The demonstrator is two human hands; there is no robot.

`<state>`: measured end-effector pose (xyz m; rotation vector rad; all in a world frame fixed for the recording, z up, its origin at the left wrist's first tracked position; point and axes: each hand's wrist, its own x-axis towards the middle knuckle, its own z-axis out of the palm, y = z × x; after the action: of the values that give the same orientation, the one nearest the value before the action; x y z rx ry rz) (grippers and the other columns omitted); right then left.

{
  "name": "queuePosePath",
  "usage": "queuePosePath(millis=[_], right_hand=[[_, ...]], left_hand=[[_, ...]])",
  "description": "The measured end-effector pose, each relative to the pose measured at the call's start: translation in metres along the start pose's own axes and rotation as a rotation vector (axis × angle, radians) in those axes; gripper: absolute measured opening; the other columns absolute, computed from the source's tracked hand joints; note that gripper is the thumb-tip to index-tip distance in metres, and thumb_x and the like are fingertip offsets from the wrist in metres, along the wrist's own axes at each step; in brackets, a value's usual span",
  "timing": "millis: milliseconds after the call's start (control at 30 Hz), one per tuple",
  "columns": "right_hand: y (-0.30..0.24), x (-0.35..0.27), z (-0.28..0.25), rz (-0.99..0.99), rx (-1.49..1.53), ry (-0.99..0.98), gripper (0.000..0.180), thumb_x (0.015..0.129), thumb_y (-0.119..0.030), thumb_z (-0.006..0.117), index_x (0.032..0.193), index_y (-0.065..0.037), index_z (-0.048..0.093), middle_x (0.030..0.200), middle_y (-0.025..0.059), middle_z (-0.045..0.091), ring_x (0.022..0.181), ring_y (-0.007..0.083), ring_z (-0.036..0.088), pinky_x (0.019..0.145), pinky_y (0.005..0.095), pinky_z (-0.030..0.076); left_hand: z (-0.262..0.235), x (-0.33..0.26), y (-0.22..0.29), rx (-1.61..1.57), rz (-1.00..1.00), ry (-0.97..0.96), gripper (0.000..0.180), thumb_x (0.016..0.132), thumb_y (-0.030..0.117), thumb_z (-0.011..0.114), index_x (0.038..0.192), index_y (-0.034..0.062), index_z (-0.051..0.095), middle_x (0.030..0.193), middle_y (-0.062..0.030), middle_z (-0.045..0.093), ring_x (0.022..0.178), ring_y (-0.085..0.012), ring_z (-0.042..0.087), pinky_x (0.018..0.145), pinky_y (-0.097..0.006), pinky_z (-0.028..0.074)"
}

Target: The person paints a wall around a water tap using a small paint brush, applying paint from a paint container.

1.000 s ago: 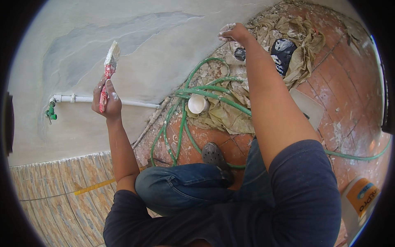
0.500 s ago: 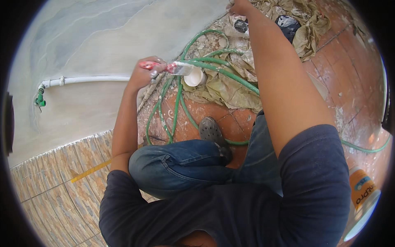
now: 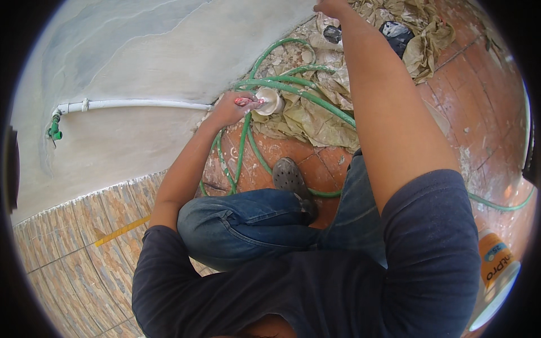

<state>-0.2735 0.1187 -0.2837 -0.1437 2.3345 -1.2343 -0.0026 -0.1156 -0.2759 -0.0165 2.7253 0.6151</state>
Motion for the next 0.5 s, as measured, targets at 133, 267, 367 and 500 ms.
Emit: queuePosePath(millis=[133,267,367,500], right_hand=[[-0.004,-0.016,-0.005,-0.024,0.059,0.021,0.055,0.085,-0.019,0.058,0.13,0.002,0.034,0.131,0.0173,0.041,0.116,0.0303,0.044,0.089,0.0415,0.043],[-0.002,-0.019,-0.008,0.001,0.115,-0.015,0.051,0.086,-0.019,0.056,0.128,0.002,0.035,0.129,0.0158,0.043,0.112,0.0299,0.047,0.082,0.04,0.047],[0.0,-0.013,-0.004,-0.105,-0.026,-0.017,0.047,0.087,-0.017,0.057,0.125,0.003,0.038,0.129,0.0154,0.044,0.11,0.0294,0.048,0.078,0.0389,0.048],[0.001,-0.012,-0.003,-0.094,0.017,-0.021,0.041,0.086,-0.014,0.057,0.121,0.002,0.042,0.123,0.015,0.047,0.106,0.0281,0.05,0.077,0.0382,0.048]], left_hand=[[0.006,-0.002,-0.023,-0.301,-0.097,0.053,0.019,0.078,0.018,0.066,0.087,0.0015,0.064,0.078,-0.0075,0.065,0.067,-0.0153,0.059,0.065,-0.028,0.047],[-0.006,-0.008,-0.053,-0.736,-0.254,0.138,0.017,0.082,0.014,0.063,0.089,-0.0015,0.061,0.082,-0.0072,0.064,0.071,-0.0146,0.063,0.062,-0.026,0.051],[-0.009,-0.016,-0.066,-0.913,-0.352,0.168,0.019,0.083,0.011,0.061,0.094,-0.0028,0.057,0.086,-0.0102,0.063,0.073,-0.0184,0.064,0.064,-0.026,0.054],[-0.007,-0.027,-0.074,-1.065,-0.406,0.235,0.02,0.084,0.01,0.059,0.097,-0.0038,0.053,0.086,-0.0135,0.062,0.074,-0.0222,0.065,0.064,-0.027,0.055]])
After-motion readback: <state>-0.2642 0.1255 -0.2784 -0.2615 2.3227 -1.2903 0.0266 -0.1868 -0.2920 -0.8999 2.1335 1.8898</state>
